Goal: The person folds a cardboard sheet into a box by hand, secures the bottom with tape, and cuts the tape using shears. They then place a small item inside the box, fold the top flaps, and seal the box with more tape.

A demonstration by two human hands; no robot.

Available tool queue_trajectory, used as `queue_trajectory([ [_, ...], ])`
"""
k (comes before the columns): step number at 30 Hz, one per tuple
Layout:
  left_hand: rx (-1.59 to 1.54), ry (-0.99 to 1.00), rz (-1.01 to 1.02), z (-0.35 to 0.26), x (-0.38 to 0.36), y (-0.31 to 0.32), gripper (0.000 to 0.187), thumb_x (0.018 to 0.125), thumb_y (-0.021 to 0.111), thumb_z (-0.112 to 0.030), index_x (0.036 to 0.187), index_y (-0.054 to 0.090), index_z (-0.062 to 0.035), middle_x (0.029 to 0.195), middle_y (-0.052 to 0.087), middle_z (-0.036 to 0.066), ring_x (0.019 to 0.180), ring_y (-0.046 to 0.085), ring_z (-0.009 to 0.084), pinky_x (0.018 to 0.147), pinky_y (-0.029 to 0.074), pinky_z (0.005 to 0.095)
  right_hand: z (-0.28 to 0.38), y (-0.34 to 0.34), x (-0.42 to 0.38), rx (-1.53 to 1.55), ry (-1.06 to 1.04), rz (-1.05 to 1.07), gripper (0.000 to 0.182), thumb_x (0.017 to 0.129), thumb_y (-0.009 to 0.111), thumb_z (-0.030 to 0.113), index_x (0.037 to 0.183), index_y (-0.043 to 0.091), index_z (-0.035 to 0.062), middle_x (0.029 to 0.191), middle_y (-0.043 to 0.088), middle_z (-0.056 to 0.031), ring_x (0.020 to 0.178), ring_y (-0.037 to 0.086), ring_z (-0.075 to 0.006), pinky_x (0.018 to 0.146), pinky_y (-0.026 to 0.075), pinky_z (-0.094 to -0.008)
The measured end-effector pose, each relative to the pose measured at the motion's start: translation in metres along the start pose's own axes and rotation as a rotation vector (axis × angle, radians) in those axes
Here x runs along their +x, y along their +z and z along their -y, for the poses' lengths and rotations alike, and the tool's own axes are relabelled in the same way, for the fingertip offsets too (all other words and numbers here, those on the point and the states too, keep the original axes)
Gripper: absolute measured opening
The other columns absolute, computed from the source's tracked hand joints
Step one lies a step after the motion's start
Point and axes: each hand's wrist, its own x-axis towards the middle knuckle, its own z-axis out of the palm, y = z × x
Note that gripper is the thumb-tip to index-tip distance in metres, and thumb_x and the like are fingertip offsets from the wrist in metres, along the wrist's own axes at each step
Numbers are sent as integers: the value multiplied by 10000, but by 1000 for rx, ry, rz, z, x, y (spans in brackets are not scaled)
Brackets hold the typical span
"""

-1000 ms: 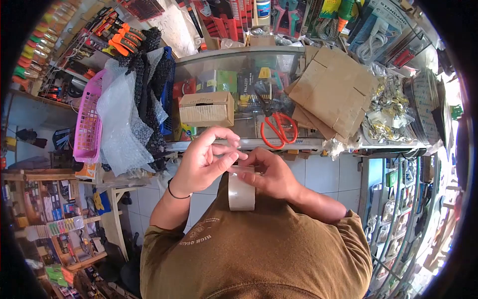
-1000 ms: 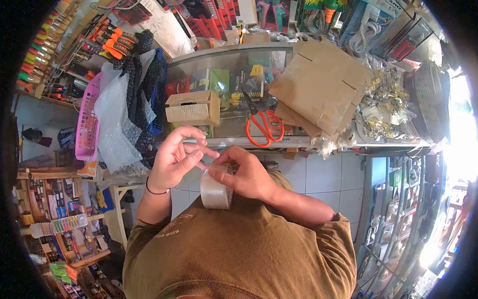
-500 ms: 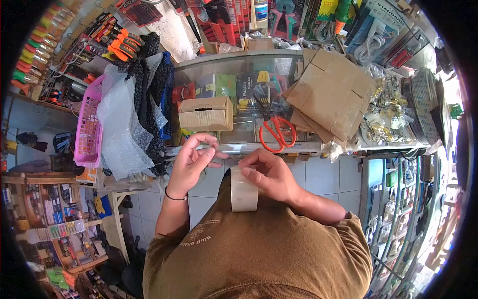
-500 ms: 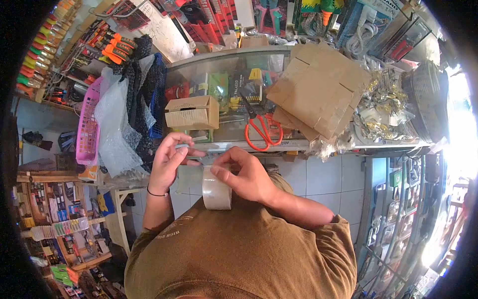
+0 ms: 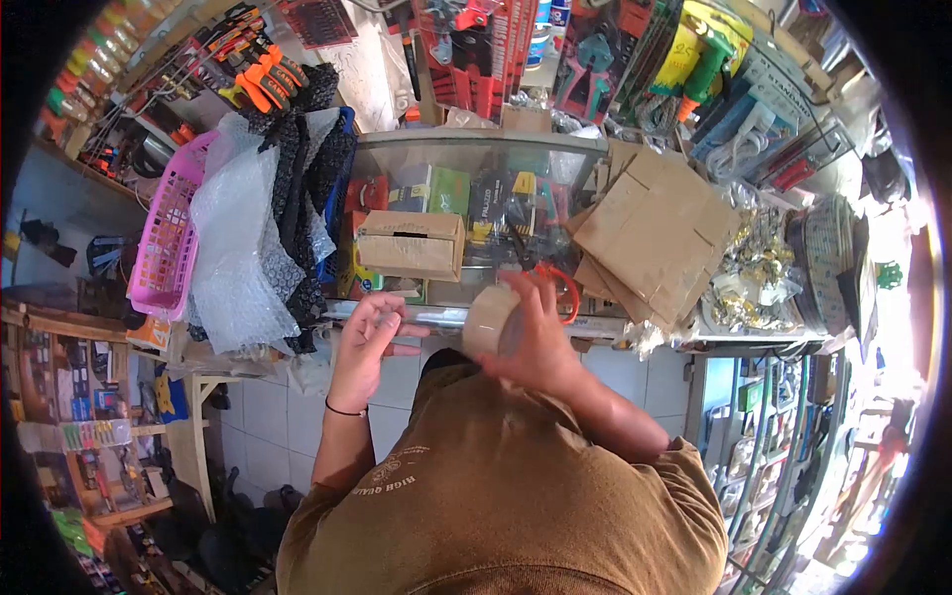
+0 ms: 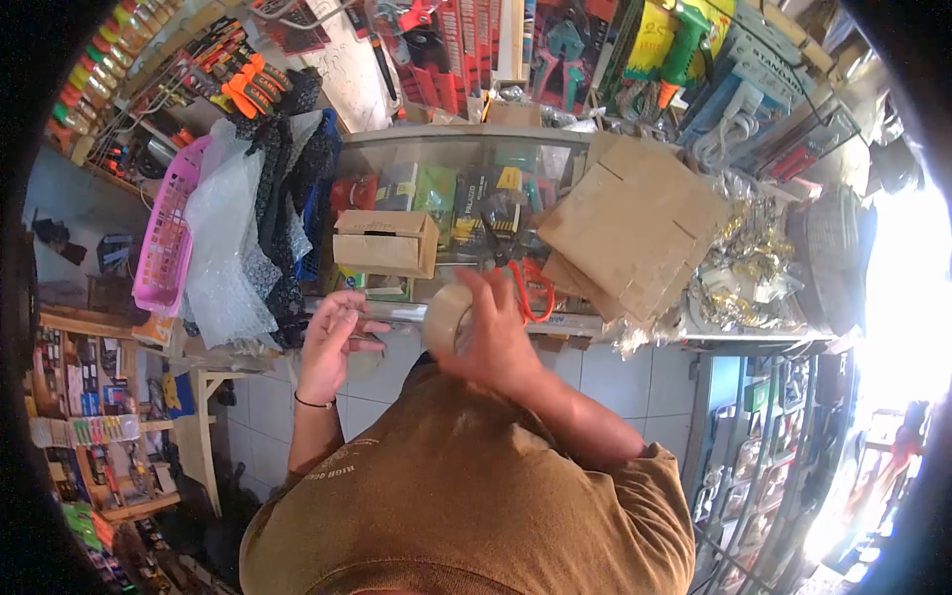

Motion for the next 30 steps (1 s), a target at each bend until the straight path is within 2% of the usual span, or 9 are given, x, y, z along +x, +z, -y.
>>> queue_trajectory([
  [2, -70, -14, 10, 4, 0, 1, 255, 931, 480, -221, 1117, 466, -48, 976, 507, 60, 886, 634, 242, 647, 550, 312, -16, 3, 20, -367, 49, -90, 912, 538, 777, 221, 1320, 315, 142, 1194, 383, -169, 1120, 405, -357, 931, 368, -485],
  [5, -205, -45, 67, 7, -1, 7, 320, 947, 439, -268, 1164, 440, -32, 983, 522, 76, 876, 636, 257, 651, 551, 329, -22, 5, 51, -619, 215, 9, 884, 530, 768, 226, 1307, 348, 176, 1199, 392, -134, 1123, 421, -352, 909, 372, -515],
  [10, -363, -44, 145, 5, -8, 13, 360, 959, 404, -290, 1203, 423, -26, 1042, 527, 98, 875, 633, 268, 673, 548, 351, -27, 11, 69, -755, 232, 120, 821, 550, 777, 255, 1275, 398, 187, 1222, 394, -111, 1117, 442, -337, 863, 385, -537],
  [13, -365, -42, 173, 3, -10, 13, 371, 963, 393, -297, 1215, 418, -25, 1061, 523, 97, 888, 627, 261, 685, 542, 350, -24, 9, 66, -733, 202, 85, 693, 631, 748, 253, 1249, 450, 155, 1232, 403, -115, 1118, 444, -316, 903, 349, -525],
  [15, -312, -40, 202, 1, -11, 13, 377, 963, 393, -309, 1215, 422, -31, 1078, 519, 96, 893, 621, 249, 685, 539, 342, -20, 9, 57, -497, -84, -139, 468, 687, 726, 219, 1106, 558, 94, 1090, 517, -118, 995, 526, -284, 845, 399, -464],
  [16, -313, -44, 199, 1, -11, 14, 377, 963, 393, -309, 1215, 422, -31, 1078, 519, 96, 893, 621, 249, 685, 539, 342, -15, 8, 53, -495, -82, -135, 468, 687, 726, 219, 1106, 558, 94, 1090, 517, -118, 995, 526, -284, 845, 399, -464],
  [18, -202, -61, 181, 0, -9, 17, 383, 961, 401, -324, 1215, 425, -38, 1104, 511, 97, 888, 617, 238, 688, 537, 334, 4, 4, 43, 62, -45, 30, 345, 699, 735, 198, 982, 607, 50, 914, 579, -88, 891, 562, -231, 773, 441, -366],
  [21, -155, -62, 205, 1, -4, 23, 433, 952, 401, -336, 1237, 404, -10, 1117, 520, 123, 909, 609, 260, 673, 550, 364, 23, 10, 28, 115, -68, 10, 270, 710, 732, 148, 918, 620, 18, 825, 595, -83, 767, 570, -196, 694, 454, -301],
  [30, -225, -189, 347, -9, 5, 41, 434, 955, 418, -319, 1279, 372, -34, 1210, 480, 138, 903, 633, 273, 621, 561, 323, 9, 19, 6, 154, 15, -259, 127, 735, 691, 49, 852, 644, 42, 840, 593, -78, 692, 572, -193, 615, 470, -297],
])
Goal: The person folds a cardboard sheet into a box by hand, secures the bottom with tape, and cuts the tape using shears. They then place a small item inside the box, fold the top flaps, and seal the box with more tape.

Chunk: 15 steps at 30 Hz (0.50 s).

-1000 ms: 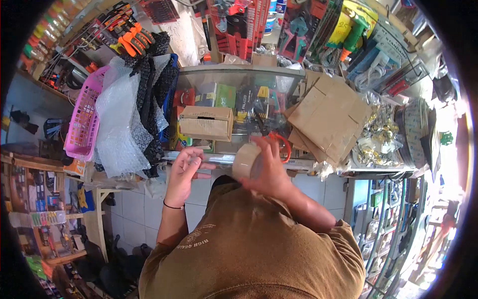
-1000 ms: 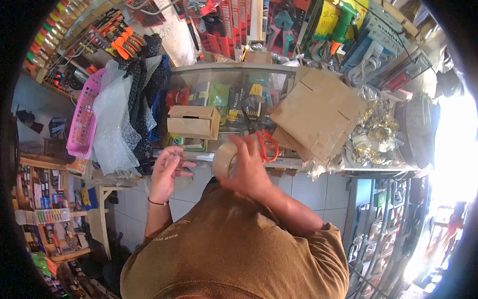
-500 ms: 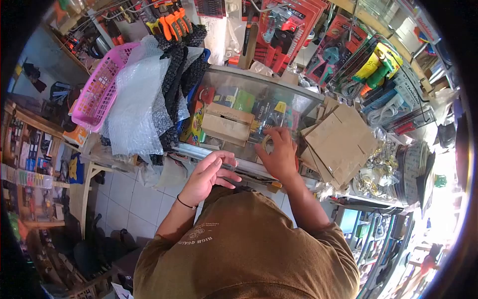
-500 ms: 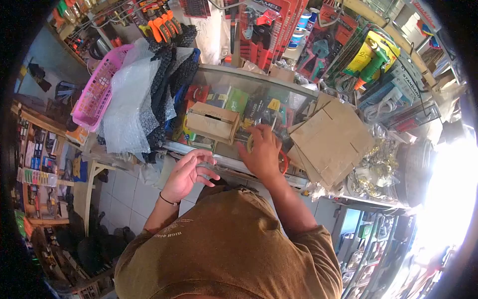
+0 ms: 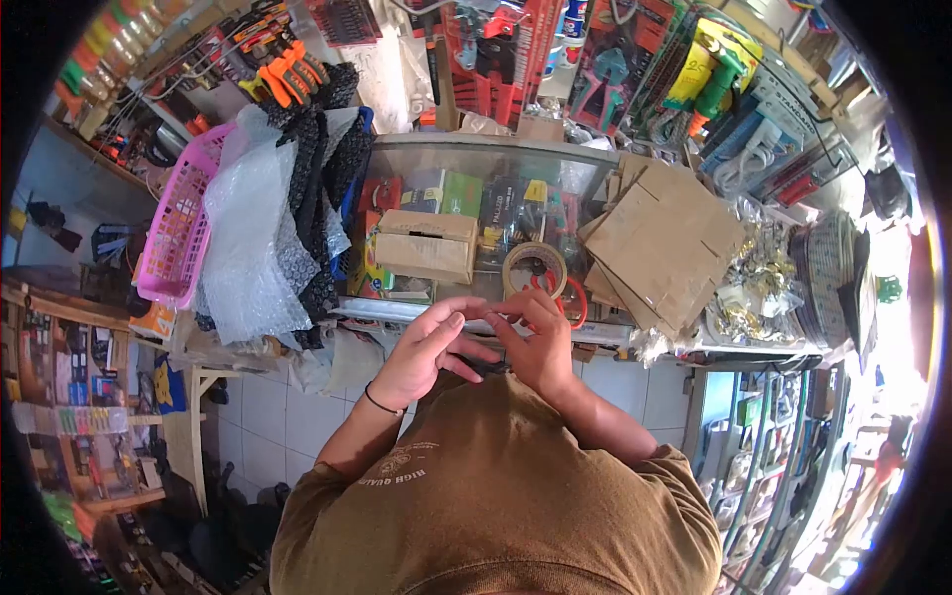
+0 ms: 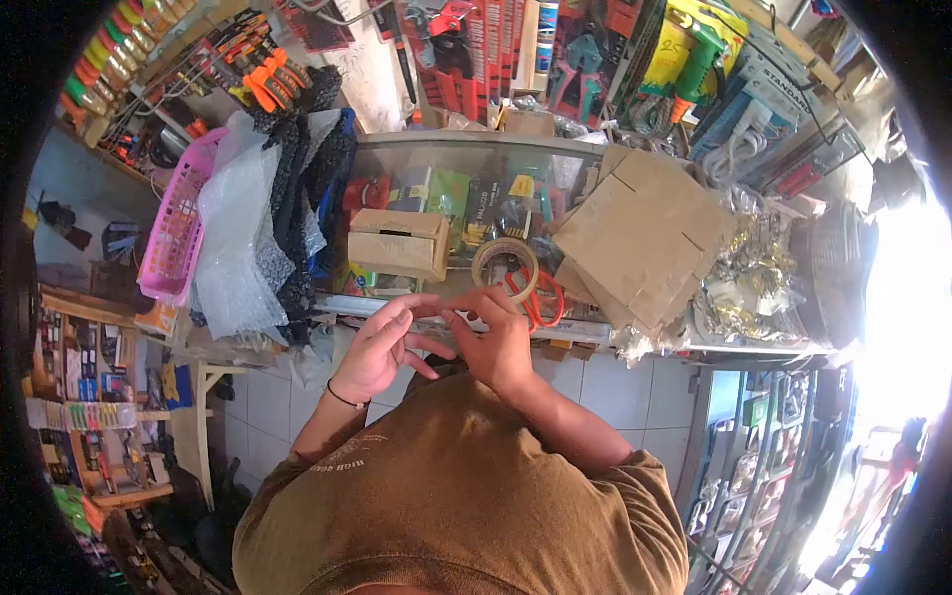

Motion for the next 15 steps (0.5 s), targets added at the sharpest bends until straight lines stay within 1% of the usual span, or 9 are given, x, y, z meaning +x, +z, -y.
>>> queue_trajectory([
  [1, 5, -7, 5, 0, 1, 1, 434, 955, 418, -319, 1279, 372, -34, 1210, 480, 138, 903, 633, 273, 621, 561, 323, -2, 0, -2, 2, 5, -9, 127, 735, 691, 49, 852, 644, 42, 840, 593, -78, 692, 572, -193, 615, 470, -297],
  [3, -50, 9, 23, 1, 2, 3, 450, 955, 416, -311, 1299, 345, -29, 1244, 462, 160, 879, 644, 308, 567, 570, 320, -6, 1, -6, -35, -21, -64, 113, 746, 677, 37, 851, 636, 40, 851, 596, -87, 710, 586, -207, 624, 474, -305],
  [4, -46, 4, 24, 1, 2, 4, 450, 955, 416, -311, 1299, 345, -29, 1244, 462, 160, 879, 644, 308, 567, 570, 320, -8, 1, -7, -32, -18, -70, 113, 746, 677, 37, 851, 636, 40, 851, 596, -87, 710, 586, -207, 624, 474, -305],
  [6, -57, -18, 18, 1, 3, 5, 460, 955, 415, -306, 1312, 327, -29, 1274, 443, 177, 856, 649, 323, 552, 572, 319, -11, 2, -9, 4, -38, -99, 109, 757, 666, 12, 859, 628, 27, 831, 596, -81, 730, 581, -178, 592, 473, -285],
  [10, -81, -31, 11, 2, 3, 6, 463, 954, 420, -300, 1311, 323, -23, 1273, 449, 178, 851, 650, 330, 557, 576, 323, -11, 0, -14, 3, -48, -90, 110, 760, 662, 8, 857, 613, 23, 843, 591, -90, 742, 583, -185, 606, 477, -281],
  [12, -59, -20, -53, 3, 3, 9, 449, 950, 432, -284, 1307, 338, -27, 1240, 478, 167, 820, 660, 277, 497, 541, 263, -12, 0, -17, 17, -51, -71, 123, 753, 662, 1, 860, 604, 20, 841, 587, -99, 746, 581, -193, 625, 474, -264],
  [13, -56, -23, -52, 3, 4, 9, 449, 950, 432, -284, 1307, 338, -27, 1240, 478, 167, 820, 660, 277, 497, 541, 263, -10, -1, -18, 18, -48, -75, 123, 753, 662, 1, 860, 604, 20, 841, 587, -99, 746, 581, -193, 625, 474, -264],
  [15, 206, 86, -216, 6, 6, 8, 392, 941, 461, -261, 1255, 420, -32, 1110, 550, 117, 698, 641, 157, 424, 440, 189, -5, -6, -18, 23, -68, -92, 124, 783, 657, 16, 889, 594, 25, 841, 584, -81, 758, 571, -153, 641, 459, -240],
])
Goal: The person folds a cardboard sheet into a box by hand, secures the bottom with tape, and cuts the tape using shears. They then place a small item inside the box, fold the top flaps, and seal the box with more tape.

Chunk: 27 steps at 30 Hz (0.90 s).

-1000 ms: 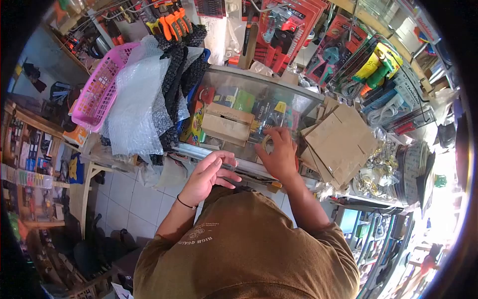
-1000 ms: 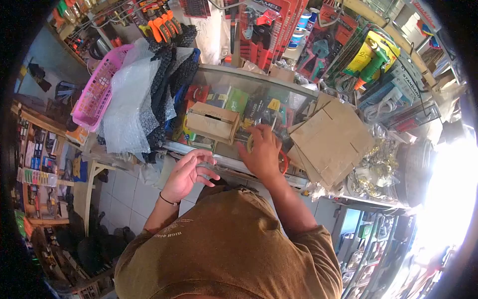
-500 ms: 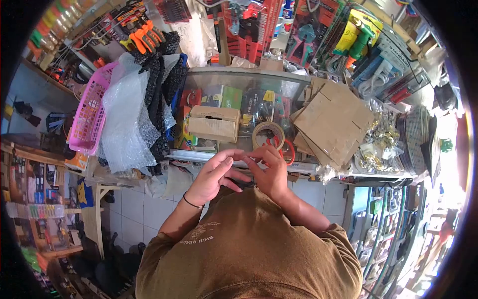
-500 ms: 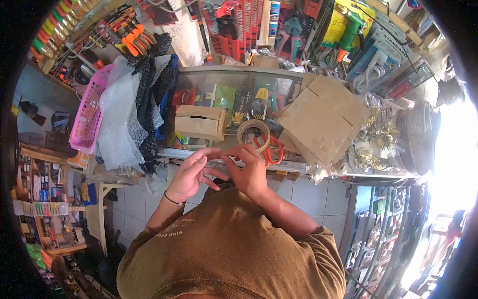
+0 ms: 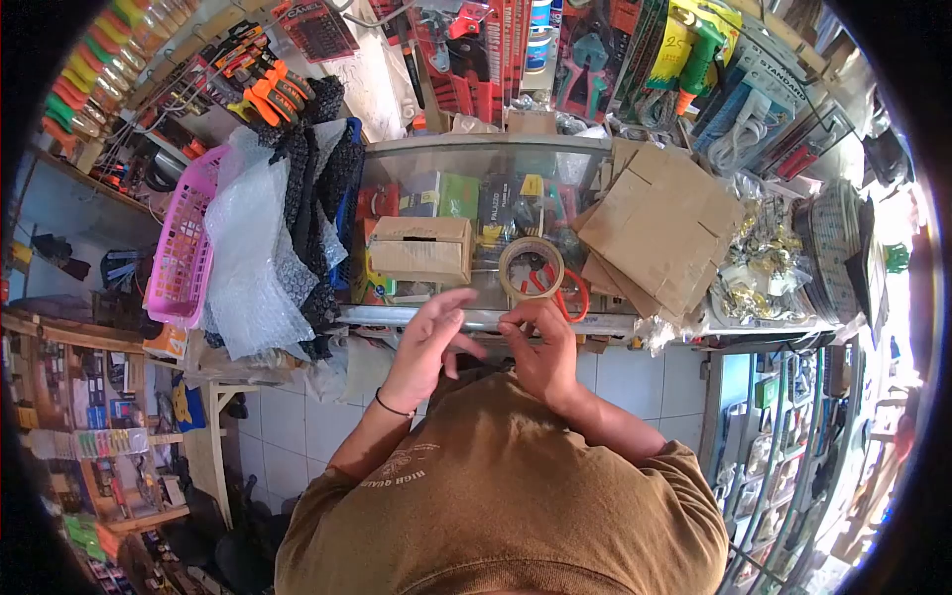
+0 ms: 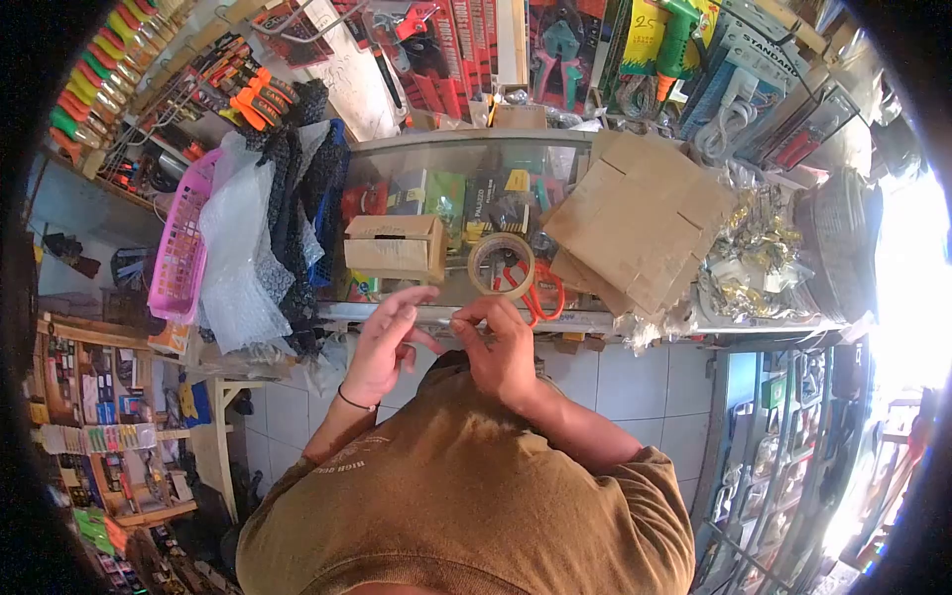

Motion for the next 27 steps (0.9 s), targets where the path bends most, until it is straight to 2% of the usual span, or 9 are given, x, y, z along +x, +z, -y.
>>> queue_trajectory([
  [1, 3, 4, 3, 3, 2, -3, 392, 941, 461, -261, 1255, 420, -32, 1110, 550, 117, 698, 641, 157, 424, 440, 189, -1, 0, 0, 0, -5, -4, 124, 783, 657, 16, 889, 594, 25, 841, 584, -81, 758, 571, -153, 641, 459, -240],
  [3, 118, 26, -18, 8, 3, -11, 325, 933, 482, -252, 1179, 504, -40, 973, 577, 51, 588, 550, 58, 400, 341, 161, -5, 0, -1, 302, 163, 19, 107, 828, 642, 56, 911, 582, 25, 822, 587, -29, 750, 549, -92, 643, 441, -218],
  [4, 119, 0, -5, 5, -1, -9, 277, 924, 511, -223, 1128, 543, -39, 907, 575, 11, 585, 500, 27, 416, 336, 150, -5, -1, -1, 301, 164, 11, 107, 828, 642, 56, 911, 582, 25, 822, 587, -29, 750, 549, -92, 643, 441, -218],
  [6, 154, 19, 30, 5, -2, -5, 268, 920, 519, -204, 1131, 542, -40, 910, 574, 11, 604, 505, 25, 420, 340, 149, -5, -1, -1, 604, 417, 106, 115, 857, 627, 95, 927, 580, 17, 819, 590, 4, 748, 535, -57, 653, 438, -206],
  [10, 192, 42, 75, 7, -1, 0, 237, 898, 555, -136, 1116, 553, -42, 914, 575, 15, 650, 527, 38, 429, 361, 152, -5, 1, -3, 663, 445, 95, 133, 854, 634, 103, 934, 584, 8, 822, 607, 0, 740, 541, -57, 656, 438, -204],
  [12, 218, 59, 85, 7, 1, 2, 228, 894, 561, -130, 1104, 559, -41, 925, 578, 19, 650, 532, 44, 428, 368, 154, -7, 1, -4, 686, 456, 110, 145, 858, 627, 97, 953, 585, -3, 869, 626, -22, 807, 562, -72, 729, 463, -232],
  [22, 183, 40, 88, 15, 9, 11, 161, 889, 565, -108, 1021, 572, -17, 807, 600, 11, 641, 549, 59, 444, 433, 169, -12, 5, -10, 549, 445, 25, 195, 840, 650, 105, 975, 568, -9, 819, 620, -33, 744, 557, -78, 662, 467, -237],
  [25, 177, 30, 84, 14, 10, 16, 154, 897, 551, -104, 1017, 575, -11, 799, 601, 11, 637, 546, 56, 449, 439, 174, -7, 1, -9, 402, 352, -90, 237, 807, 677, 96, 991, 564, -2, 801, 607, -47, 693, 545, -98, 613, 456, -251],
  [27, 184, 25, 85, 13, 11, 18, 153, 901, 545, -104, 1015, 577, -8, 784, 597, 10, 632, 545, 54, 449, 438, 175, -4, -4, -9, 167, 224, -135, 241, 772, 701, 91, 963, 579, 8, 790, 597, -61, 656, 539, -133, 587, 446, -262],
])
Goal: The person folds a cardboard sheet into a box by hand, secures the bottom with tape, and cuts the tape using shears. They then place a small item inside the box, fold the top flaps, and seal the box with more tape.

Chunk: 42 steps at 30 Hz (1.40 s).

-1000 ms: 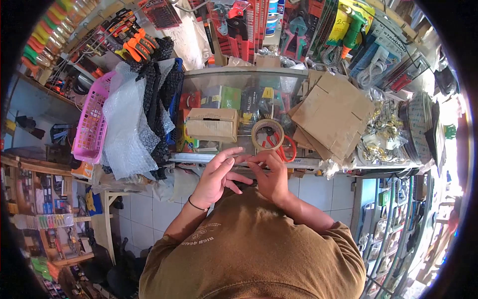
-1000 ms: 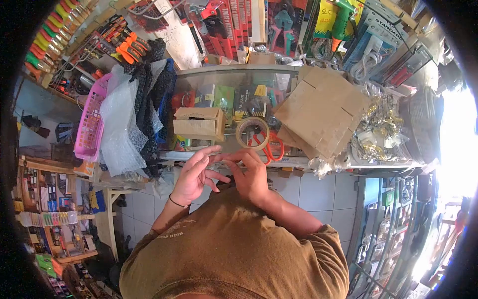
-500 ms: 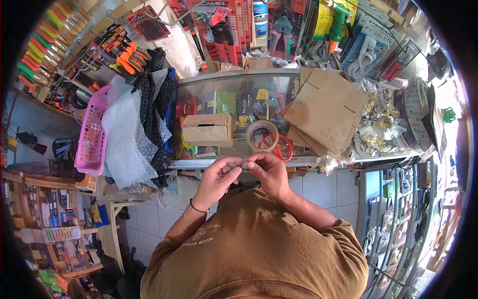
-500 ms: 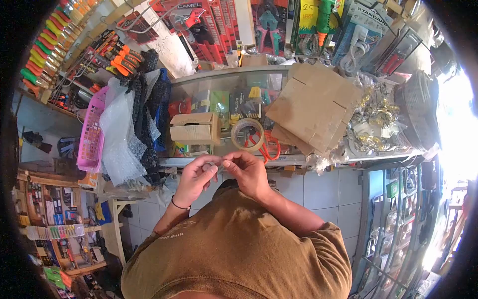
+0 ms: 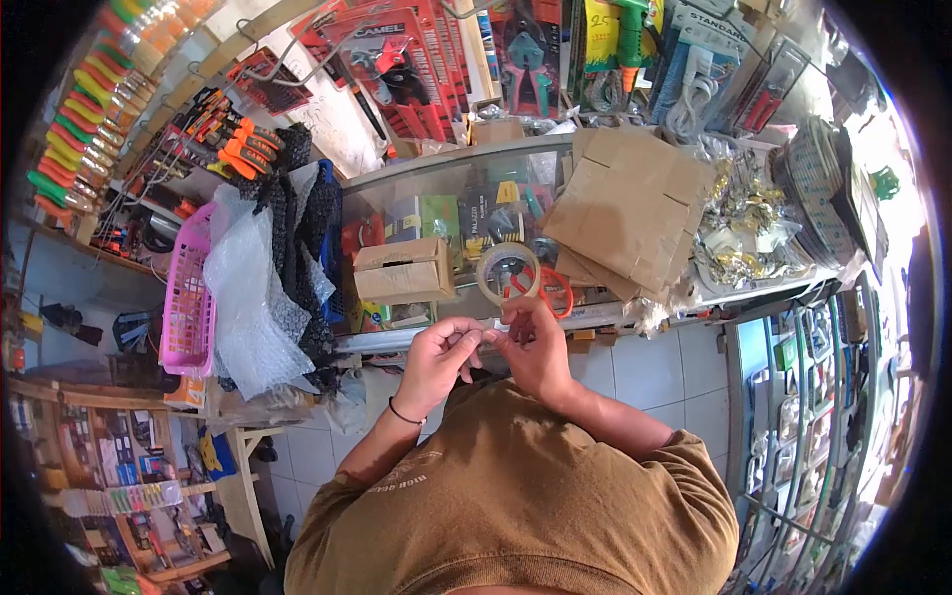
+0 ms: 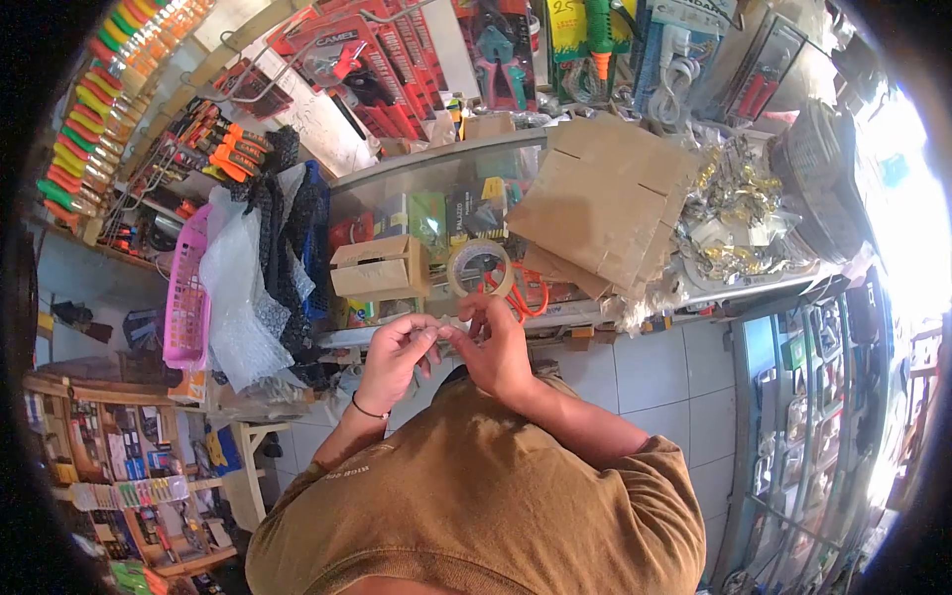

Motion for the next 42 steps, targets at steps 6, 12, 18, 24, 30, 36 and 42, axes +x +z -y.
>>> queue_trajectory([
  [6, 134, 65, -38, 4, 3, 8, 134, 892, 562, -97, 975, 613, -6, 695, 591, 5, 559, 528, 49, 437, 408, 176, -7, -5, -3, -36, 10, 77, 153, 767, 688, 77, 886, 613, 16, 853, 600, -72, 704, 571, -144, 610, 459, -282],
  [12, 229, 52, -237, 17, 10, 23, 135, 862, 613, -92, 955, 656, -4, 658, 593, 2, 519, 505, 39, 417, 362, 179, -20, -9, -4, -131, -157, 9, 95, 781, 634, 42, 844, 576, 2, 829, 582, -122, 753, 582, -263, 645, 462, -331],
  [18, 162, -12, -158, 25, 22, 37, 272, 885, 588, -120, 1127, 572, 4, 867, 611, 35, 622, 526, 36, 451, 360, 162, -36, -36, -16, -192, -134, -194, 80, 773, 619, 3, 840, 575, 13, 805, 580, -112, 707, 567, -240, 635, 460, -319],
  [24, 196, -106, -34, 48, 19, 18, 243, 922, 525, -153, 1108, 563, -2, 921, 610, 52, 640, 540, 51, 456, 379, 161, -76, -118, -35, -309, 282, -826, 84, 814, 633, 79, 868, 625, 15, 709, 604, -92, 618, 557, -148, 593, 451, -268],
  [30, 260, -182, 27, 57, 17, 12, 206, 933, 496, -146, 1059, 576, -5, 899, 585, 47, 654, 540, 68, 474, 371, 166, -98, -141, -27, -374, 441, -786, 138, 790, 672, 152, 826, 643, 22, 700, 632, -94, 611, 580, -182, 612, 462, -287],
  [36, 260, -124, 12, 50, 22, 12, 211, 936, 496, -161, 1048, 577, -2, 877, 584, 44, 653, 542, 68, 472, 372, 167, -99, -132, -21, -482, 376, -857, 145, 768, 689, 152, 824, 641, 27, 753, 649, -110, 664, 622, -237, 631, 472, -319],
  [42, 250, -121, 4, 55, 20, 6, 202, 932, 497, -147, 1041, 576, 4, 883, 595, 51, 645, 543, 65, 470, 377, 169, -104, -151, -21, -451, 464, -939, 315, 734, 742, 255, 698, 533, 23, 687, 609, -90, 620, 590, -192, 583, 460, -317],
])
